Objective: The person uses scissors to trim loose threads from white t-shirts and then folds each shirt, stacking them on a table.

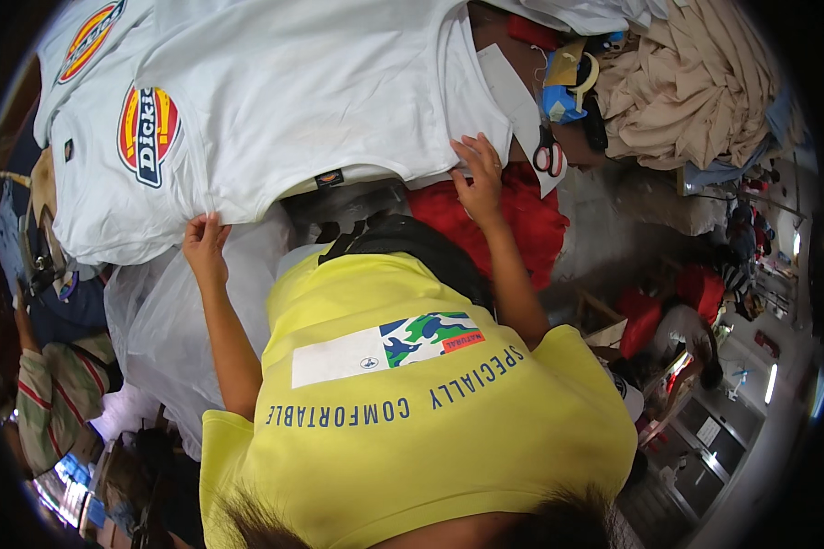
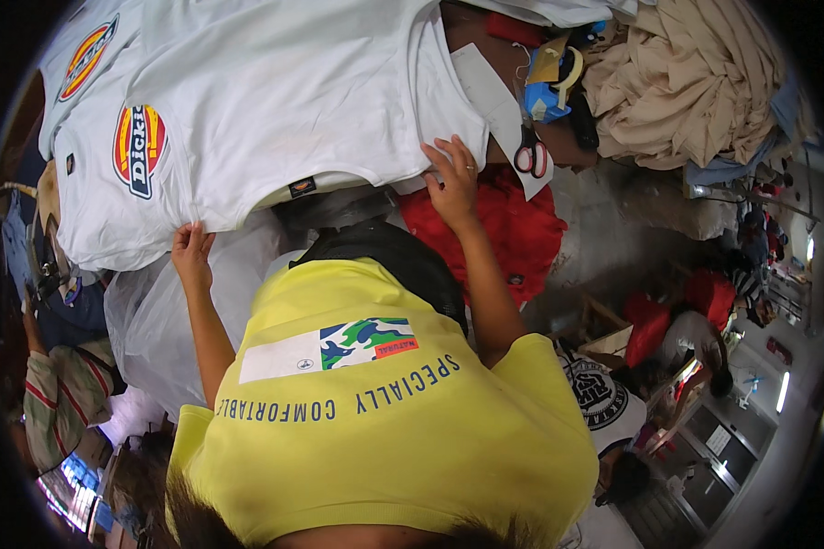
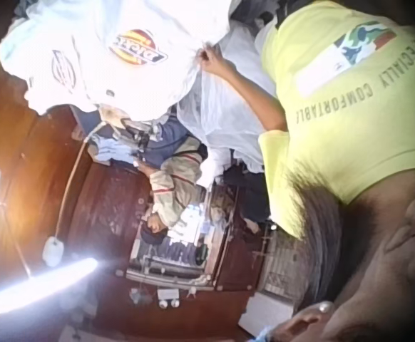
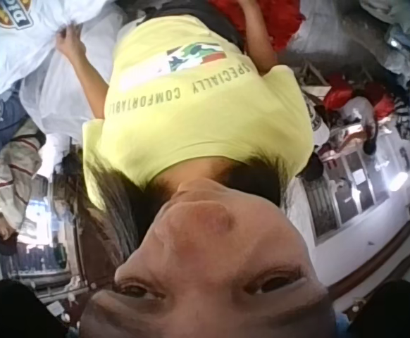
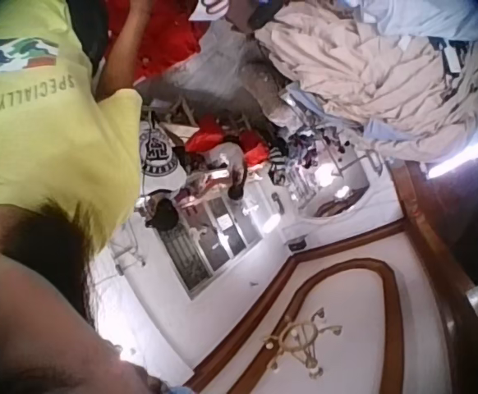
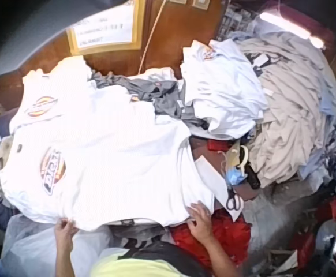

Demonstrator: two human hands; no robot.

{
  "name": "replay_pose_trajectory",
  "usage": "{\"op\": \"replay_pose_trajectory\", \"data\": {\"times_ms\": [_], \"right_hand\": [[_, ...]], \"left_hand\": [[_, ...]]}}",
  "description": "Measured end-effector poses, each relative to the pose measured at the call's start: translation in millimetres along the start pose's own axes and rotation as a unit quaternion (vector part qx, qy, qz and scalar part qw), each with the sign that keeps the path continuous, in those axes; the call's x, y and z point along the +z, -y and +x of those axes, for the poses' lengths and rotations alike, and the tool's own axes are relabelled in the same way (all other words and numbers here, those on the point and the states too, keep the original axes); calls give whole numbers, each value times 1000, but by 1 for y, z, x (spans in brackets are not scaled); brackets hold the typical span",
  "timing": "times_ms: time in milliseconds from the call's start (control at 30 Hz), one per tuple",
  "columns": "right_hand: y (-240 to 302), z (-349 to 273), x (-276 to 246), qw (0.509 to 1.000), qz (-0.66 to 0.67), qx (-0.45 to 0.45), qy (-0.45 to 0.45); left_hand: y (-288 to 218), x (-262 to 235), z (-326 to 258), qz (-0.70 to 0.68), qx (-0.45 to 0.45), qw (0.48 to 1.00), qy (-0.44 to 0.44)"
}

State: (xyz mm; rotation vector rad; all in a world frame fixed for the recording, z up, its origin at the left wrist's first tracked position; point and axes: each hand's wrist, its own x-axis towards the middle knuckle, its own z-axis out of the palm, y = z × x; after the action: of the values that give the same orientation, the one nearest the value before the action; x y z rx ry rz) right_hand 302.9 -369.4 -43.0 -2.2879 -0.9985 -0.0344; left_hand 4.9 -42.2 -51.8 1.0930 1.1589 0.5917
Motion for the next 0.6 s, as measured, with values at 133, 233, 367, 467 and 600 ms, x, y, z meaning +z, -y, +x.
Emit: {"op": "replay_pose_trajectory", "data": {"times_ms": [133,233,367,467,600], "right_hand": [[7,2,0,1000,5,4,-6],[-4,-1,1,998,-29,-47,-14],[-9,-1,-1,995,-45,-85,-23],[-10,-1,1,994,-46,-95,-24],[-4,-1,-1,998,-27,-64,-3]], "left_hand": [[7,-6,3,-43,-16,999,6],[11,-10,5,-106,-19,994,19],[24,-20,13,-189,-15,982,18],[30,-20,16,-205,-25,978,7],[23,-16,13,-128,-39,991,-6]]}}
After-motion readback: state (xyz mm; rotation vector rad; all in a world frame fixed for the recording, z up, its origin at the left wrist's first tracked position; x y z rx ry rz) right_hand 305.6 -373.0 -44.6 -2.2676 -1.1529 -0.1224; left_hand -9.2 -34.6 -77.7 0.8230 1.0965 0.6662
